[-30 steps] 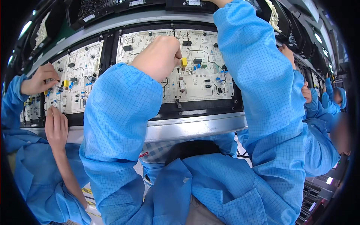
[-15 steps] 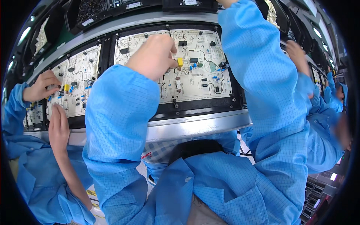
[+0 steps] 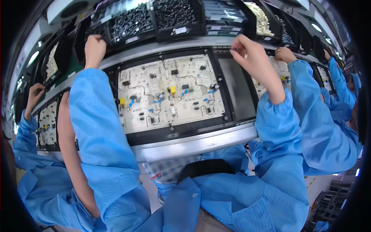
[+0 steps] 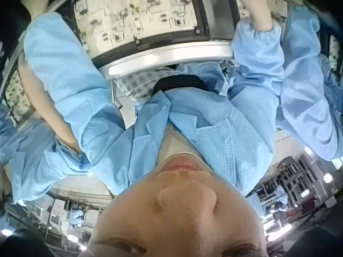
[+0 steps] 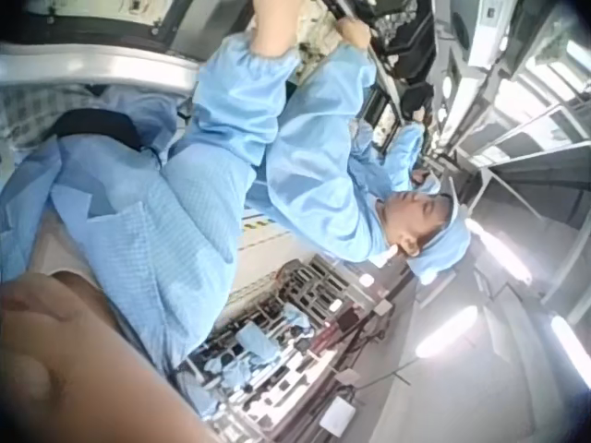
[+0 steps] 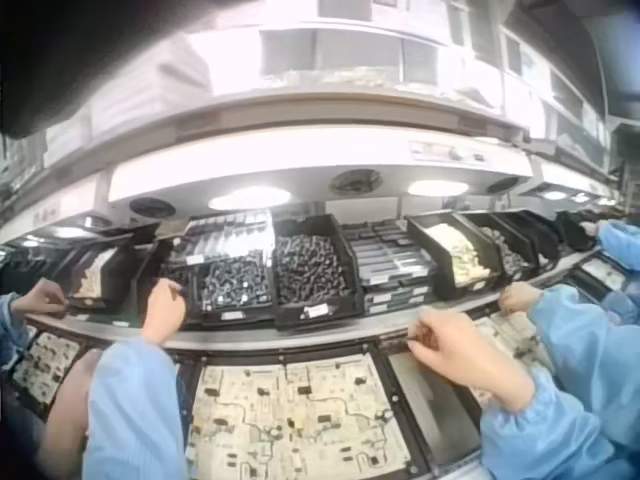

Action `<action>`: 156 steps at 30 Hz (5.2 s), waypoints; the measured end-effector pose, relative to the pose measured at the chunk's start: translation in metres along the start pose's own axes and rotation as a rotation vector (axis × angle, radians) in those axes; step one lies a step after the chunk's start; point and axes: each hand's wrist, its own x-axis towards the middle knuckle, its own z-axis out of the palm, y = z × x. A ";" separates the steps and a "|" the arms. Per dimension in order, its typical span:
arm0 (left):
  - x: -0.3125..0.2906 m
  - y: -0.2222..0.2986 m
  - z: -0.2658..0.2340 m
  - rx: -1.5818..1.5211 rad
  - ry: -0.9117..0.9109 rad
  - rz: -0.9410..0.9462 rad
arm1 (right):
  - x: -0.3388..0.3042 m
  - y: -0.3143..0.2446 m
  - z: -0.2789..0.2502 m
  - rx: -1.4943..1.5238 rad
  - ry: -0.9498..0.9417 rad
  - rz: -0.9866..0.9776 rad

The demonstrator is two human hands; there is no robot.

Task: The recorder is manually placing electronic components onto printed circuit boards on a moving assembly line.

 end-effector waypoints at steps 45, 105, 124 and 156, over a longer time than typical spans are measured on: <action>0.044 0.020 0.004 -0.409 0.041 -0.227 | -0.054 0.156 -0.054 -0.445 -0.116 0.223; -0.148 0.364 0.081 -0.658 -1.022 0.346 | -0.005 0.161 -0.082 -0.232 -0.231 -0.207; -0.163 0.375 0.065 -0.539 -1.007 0.393 | 0.148 0.127 -0.027 -0.435 -0.326 -0.335; -0.169 0.413 0.056 -0.223 -0.903 0.590 | 0.185 0.179 -0.031 -0.361 -0.009 -0.153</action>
